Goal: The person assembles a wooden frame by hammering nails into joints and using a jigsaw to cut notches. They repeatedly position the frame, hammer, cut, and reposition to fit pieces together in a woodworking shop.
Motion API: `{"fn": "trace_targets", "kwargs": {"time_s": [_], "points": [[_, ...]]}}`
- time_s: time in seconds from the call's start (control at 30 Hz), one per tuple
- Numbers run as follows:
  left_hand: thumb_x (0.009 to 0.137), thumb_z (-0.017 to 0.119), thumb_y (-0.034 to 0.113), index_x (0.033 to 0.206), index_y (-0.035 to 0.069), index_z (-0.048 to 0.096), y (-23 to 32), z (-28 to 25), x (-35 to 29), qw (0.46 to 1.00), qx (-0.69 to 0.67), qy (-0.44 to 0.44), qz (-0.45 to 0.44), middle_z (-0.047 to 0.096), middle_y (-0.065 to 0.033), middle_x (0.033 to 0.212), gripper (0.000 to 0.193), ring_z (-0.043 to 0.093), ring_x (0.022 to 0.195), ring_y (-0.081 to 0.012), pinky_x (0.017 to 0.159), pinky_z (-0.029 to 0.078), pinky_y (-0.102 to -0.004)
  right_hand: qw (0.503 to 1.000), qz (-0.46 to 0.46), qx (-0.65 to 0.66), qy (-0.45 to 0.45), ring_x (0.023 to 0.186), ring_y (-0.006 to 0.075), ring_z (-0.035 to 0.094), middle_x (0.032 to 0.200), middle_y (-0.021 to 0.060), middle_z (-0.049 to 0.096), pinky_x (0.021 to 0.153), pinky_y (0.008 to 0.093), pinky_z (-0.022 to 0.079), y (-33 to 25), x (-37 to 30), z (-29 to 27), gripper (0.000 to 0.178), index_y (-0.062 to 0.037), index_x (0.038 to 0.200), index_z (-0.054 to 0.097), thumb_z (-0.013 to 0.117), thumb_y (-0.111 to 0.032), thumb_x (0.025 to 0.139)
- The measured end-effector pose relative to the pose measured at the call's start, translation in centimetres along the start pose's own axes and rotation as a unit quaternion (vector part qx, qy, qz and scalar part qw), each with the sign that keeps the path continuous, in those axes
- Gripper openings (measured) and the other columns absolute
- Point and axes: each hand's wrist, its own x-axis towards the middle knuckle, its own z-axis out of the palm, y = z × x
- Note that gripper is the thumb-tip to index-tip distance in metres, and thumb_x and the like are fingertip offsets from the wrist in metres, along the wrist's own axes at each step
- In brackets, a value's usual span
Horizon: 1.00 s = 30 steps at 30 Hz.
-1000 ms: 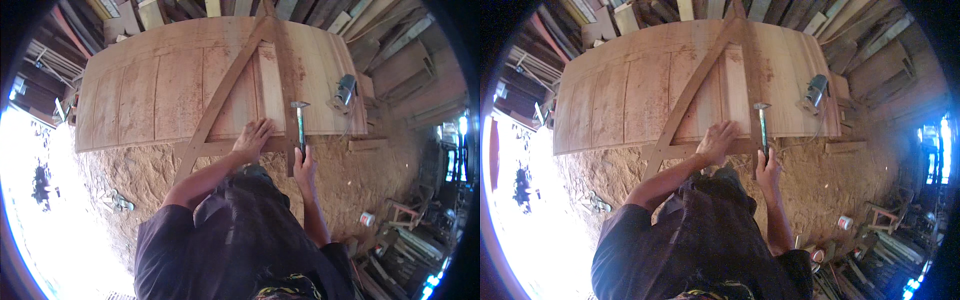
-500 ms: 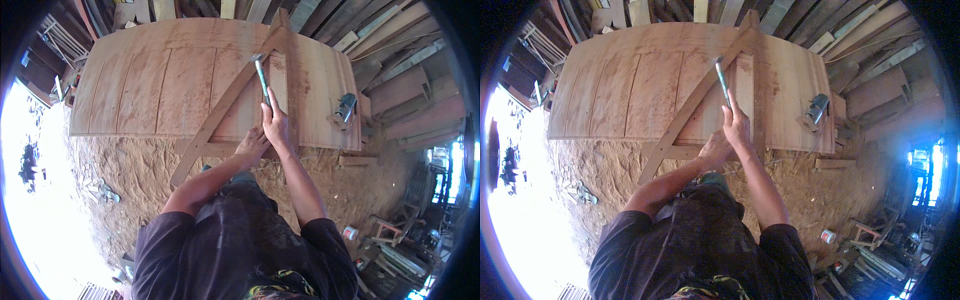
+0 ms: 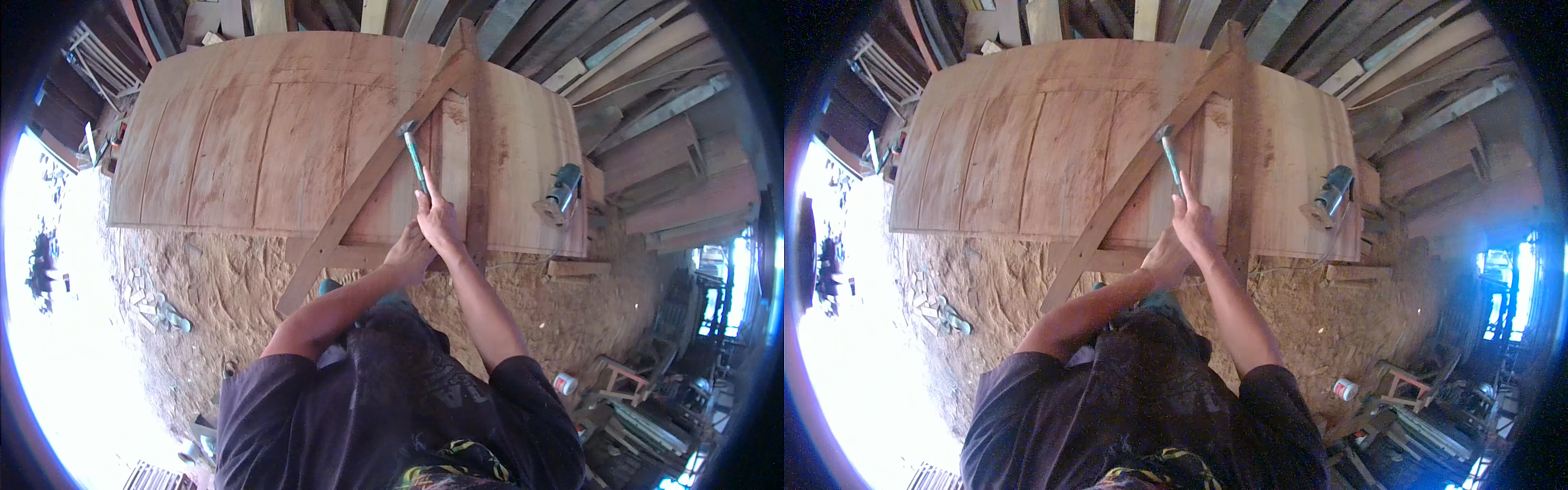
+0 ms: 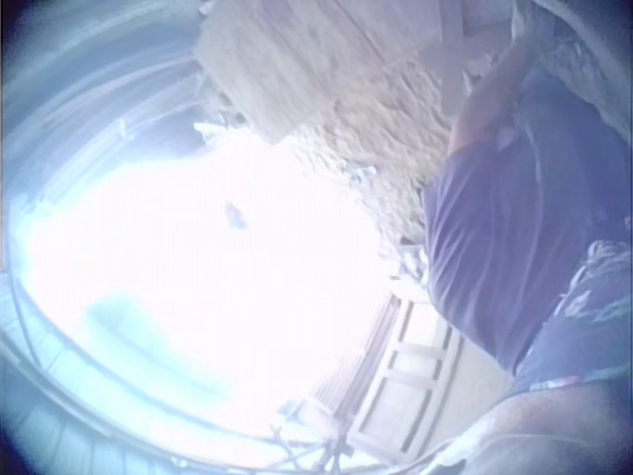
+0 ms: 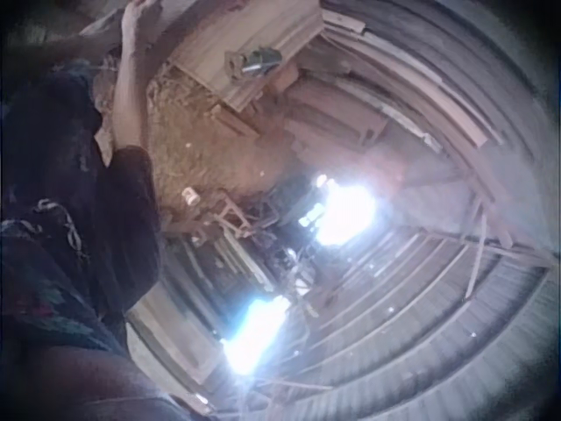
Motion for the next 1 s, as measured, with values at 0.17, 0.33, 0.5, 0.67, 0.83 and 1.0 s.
{"fn": "trace_targets", "kwargs": {"time_s": [0.17, 0.33, 0.5, 0.67, 0.83, 1.0], "points": [[0.096, 0.067, 0.042, 0.164, 0.01, 0.036, 1.2, -2.3, -1.1, 0.994, -0.07, -0.084, -0.029, 0.031, -0.0158, 0.173, 0.082, 0.022, 0.163, -0.0317, 0.133, 0.014, -0.0553, 0.878, 0.178, 0.421, -0.139, 0.054, 0.0057, 0.048, 0.076, -0.0011, 0.055, 0.042, 0.0271, 0.044, 0.1, 1.3, 0.9, 0.072, -0.0292, 0.169, 0.03, 0.067, -0.029, 0.107], [0.102, 0.048, 0.06, 0.168, 0.015, 0.033, -0.3, 4.0, 0.8, 0.897, -0.395, 0.192, 0.056, 0.025, -0.0131, 0.176, 0.081, 0.02, 0.164, -0.0347, 0.133, 0.012, -0.0557, 0.815, 0.129, 0.523, -0.213, 0.058, 0.0086, 0.056, 0.084, 0.0042, 0.063, 0.047, 0.0269, 0.046, -6.7, 2.5, 3.3, 0.083, -0.0143, 0.171, 0.014, 0.066, -0.029, 0.108], [0.099, 0.055, 0.058, 0.166, 0.015, 0.038, -1.1, 4.6, 0.5, 0.979, -0.09, 0.18, 0.025, 0.028, -0.0137, 0.175, 0.082, 0.02, 0.163, -0.0385, 0.133, 0.016, -0.0563, 0.824, 0.045, 0.487, -0.287, 0.088, 0.0146, 0.071, 0.116, 0.0166, 0.073, 0.067, 0.0283, 0.056, -12.3, 4.2, 3.3, 0.097, -0.0038, 0.171, 0.006, 0.068, -0.041, 0.106], [0.095, 0.064, 0.051, 0.161, 0.013, 0.044, 0.0, -0.5, -1.0, 0.99, -0.113, 0.079, -0.003, 0.036, -0.0146, 0.17, 0.079, 0.025, 0.161, -0.0373, 0.132, 0.015, -0.0591, 0.882, -0.031, 0.418, -0.213, 0.107, 0.0158, 0.072, 0.132, 0.0129, 0.071, 0.082, 0.0301, 0.057, -8.7, 2.3, 0.3, 0.066, -0.0007, 0.153, 0.054, 0.071, -0.042, 0.105], [0.073, 0.084, 0.024, 0.166, 0.017, 0.036, 1.4, -3.4, -1.4, 0.992, -0.071, 0.107, -0.016, 0.026, -0.0098, 0.177, 0.105, 0.021, 0.164, -0.0293, 0.131, 0.018, -0.053, 0.943, -0.005, 0.289, 0.164, 0.107, 0.0176, 0.071, 0.117, 0.0087, 0.075, 0.091, 0.0325, 0.058, 9.6, 1.2, -6.6, 0.04, -0.0058, 0.133, 0.068, 0.073, -0.033, 0.104], [0.067, 0.082, 0.011, 0.166, 0.017, 0.037, 2.6, -4.6, -0.9, 0.994, -0.067, 0.074, -0.034, 0.027, -0.0074, 0.176, 0.108, 0.021, 0.164, -0.0275, 0.13, 0.021, -0.0526, 0.913, 0.138, -0.009, 0.384, 0.121, 0.03, 0.067, 0.132, 0.0186, 0.069, 0.105, 0.0444, 0.051, 30.2, 3.4, -18.3, 0.074, -0.0051, 0.142, 0.057, 0.085, -0.049, 0.089]]}}
